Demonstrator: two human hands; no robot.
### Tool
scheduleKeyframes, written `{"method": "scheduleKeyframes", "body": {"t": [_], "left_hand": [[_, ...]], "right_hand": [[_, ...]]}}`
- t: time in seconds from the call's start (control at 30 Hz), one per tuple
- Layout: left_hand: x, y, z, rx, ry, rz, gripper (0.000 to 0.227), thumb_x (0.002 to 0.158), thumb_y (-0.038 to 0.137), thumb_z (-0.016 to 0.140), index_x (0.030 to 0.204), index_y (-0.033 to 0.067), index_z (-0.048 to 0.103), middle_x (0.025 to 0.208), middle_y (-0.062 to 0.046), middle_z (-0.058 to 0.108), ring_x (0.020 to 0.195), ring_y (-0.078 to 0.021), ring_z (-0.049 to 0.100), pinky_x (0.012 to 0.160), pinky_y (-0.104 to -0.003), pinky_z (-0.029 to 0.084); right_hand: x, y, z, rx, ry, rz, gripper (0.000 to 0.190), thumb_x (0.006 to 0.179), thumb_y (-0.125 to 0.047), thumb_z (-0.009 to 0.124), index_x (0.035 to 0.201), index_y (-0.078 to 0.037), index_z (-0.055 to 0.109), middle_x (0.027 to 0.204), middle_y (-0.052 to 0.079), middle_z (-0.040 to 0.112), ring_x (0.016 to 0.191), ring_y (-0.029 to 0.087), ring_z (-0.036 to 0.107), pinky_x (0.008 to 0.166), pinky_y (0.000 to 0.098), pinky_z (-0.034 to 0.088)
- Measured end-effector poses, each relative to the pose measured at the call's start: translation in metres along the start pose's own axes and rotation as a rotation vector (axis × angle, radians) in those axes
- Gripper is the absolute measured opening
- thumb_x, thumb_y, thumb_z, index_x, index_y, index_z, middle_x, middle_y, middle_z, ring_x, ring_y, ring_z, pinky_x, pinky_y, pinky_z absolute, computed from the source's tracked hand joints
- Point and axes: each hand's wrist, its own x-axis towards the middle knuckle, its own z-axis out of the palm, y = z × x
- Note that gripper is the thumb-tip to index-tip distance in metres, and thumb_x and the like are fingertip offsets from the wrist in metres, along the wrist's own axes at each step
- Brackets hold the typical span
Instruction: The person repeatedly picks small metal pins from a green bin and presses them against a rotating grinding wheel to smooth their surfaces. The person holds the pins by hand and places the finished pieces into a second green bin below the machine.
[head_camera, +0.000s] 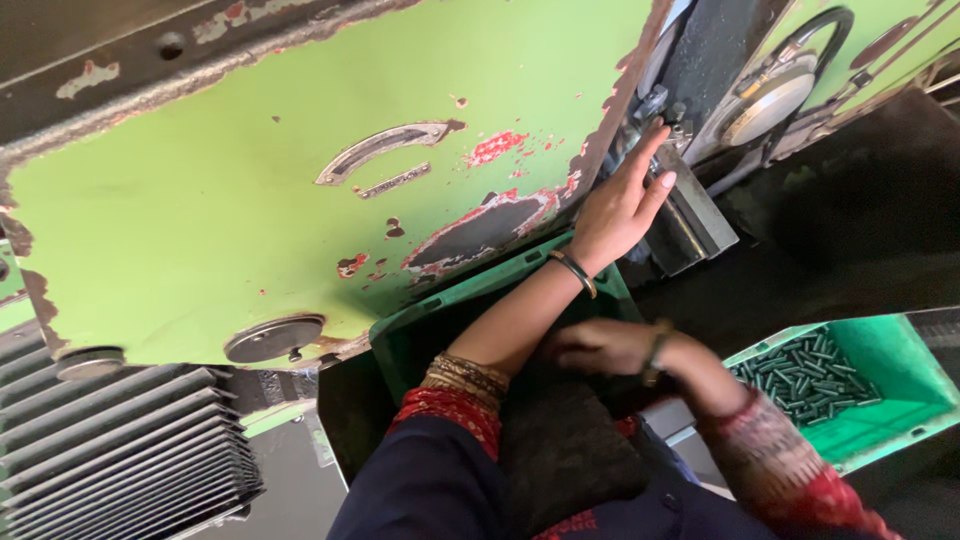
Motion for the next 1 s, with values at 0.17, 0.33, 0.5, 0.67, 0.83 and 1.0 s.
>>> {"method": "scheduleKeyframes", "body": {"t": [0.17, 0.33, 0.5, 0.67, 0.83, 1.0], "left_hand": [[0.003, -0.004, 0.002, -0.046, -0.134, -0.153, 0.074, 0.104, 0.05, 0.047, 0.163, 0.014, 0.021, 0.174, -0.009, 0.026, 0.127, -0.0258, 0.061, 0.094, -0.034, 0.058], [0.006, -0.012, 0.003, 0.0, -0.194, 0.016, 0.115, 0.089, 0.07, 0.064, 0.167, 0.0154, -0.001, 0.176, -0.018, 0.009, 0.156, -0.0387, 0.035, 0.105, -0.038, 0.057], [0.007, -0.009, 0.006, 0.22, -0.251, 0.066, 0.148, 0.06, 0.084, 0.076, 0.163, 0.0171, -0.006, 0.17, -0.027, 0.002, 0.148, -0.0466, 0.034, 0.1, -0.048, 0.056], [0.008, -0.011, 0.008, 0.229, -0.283, 0.024, 0.14, 0.066, 0.083, 0.072, 0.163, 0.017, -0.005, 0.172, -0.027, 0.001, 0.148, -0.045, 0.039, 0.095, -0.046, 0.06], [0.005, -0.018, 0.009, 0.197, -0.235, 0.098, 0.115, 0.089, 0.072, 0.061, 0.166, 0.0162, -0.003, 0.173, -0.026, 0.005, 0.151, -0.0441, 0.039, 0.098, -0.044, 0.06], [0.0, -0.015, 0.008, 0.171, -0.149, 0.081, 0.076, 0.114, 0.054, 0.042, 0.168, 0.0174, 0.003, 0.175, -0.018, 0.012, 0.156, -0.0377, 0.038, 0.103, -0.036, 0.062]], "right_hand": [[-0.088, -0.045, -0.014, 0.894, 0.66, -0.076, 0.04, 0.101, -0.026, 0.051, 0.136, -0.009, 0.063, 0.115, 0.008, 0.072, 0.085, 0.012, 0.062, 0.062, 0.0246, 0.052], [-0.103, -0.028, -0.005, 1.461, 1.169, -0.429, 0.026, 0.11, -0.019, 0.056, 0.134, -0.013, 0.064, 0.119, 0.006, 0.07, 0.079, 0.007, 0.053, 0.062, 0.0194, 0.044], [-0.091, 0.001, -0.004, 1.54, 1.351, -0.37, 0.008, 0.105, -0.02, 0.065, 0.113, -0.019, 0.065, 0.111, 0.0, 0.07, 0.078, 0.007, 0.053, 0.061, 0.0203, 0.043], [-0.082, 0.022, -0.003, 1.652, 1.272, -0.457, 0.01, 0.107, -0.023, 0.07, 0.112, -0.017, 0.065, 0.104, 0.0, 0.066, 0.082, 0.011, 0.056, 0.066, 0.0244, 0.048], [-0.084, 0.02, 0.001, 1.845, 1.415, -0.234, 0.011, 0.096, -0.01, 0.06, 0.107, -0.006, 0.06, 0.11, 0.007, 0.066, 0.108, 0.027, 0.065, 0.109, 0.0487, 0.052], [-0.092, -0.009, 0.014, 1.794, 1.195, -0.294, 0.025, 0.099, -0.006, 0.052, 0.122, 0.0, 0.062, 0.124, 0.016, 0.067, 0.121, 0.029, 0.064, 0.113, 0.0396, 0.05]]}}
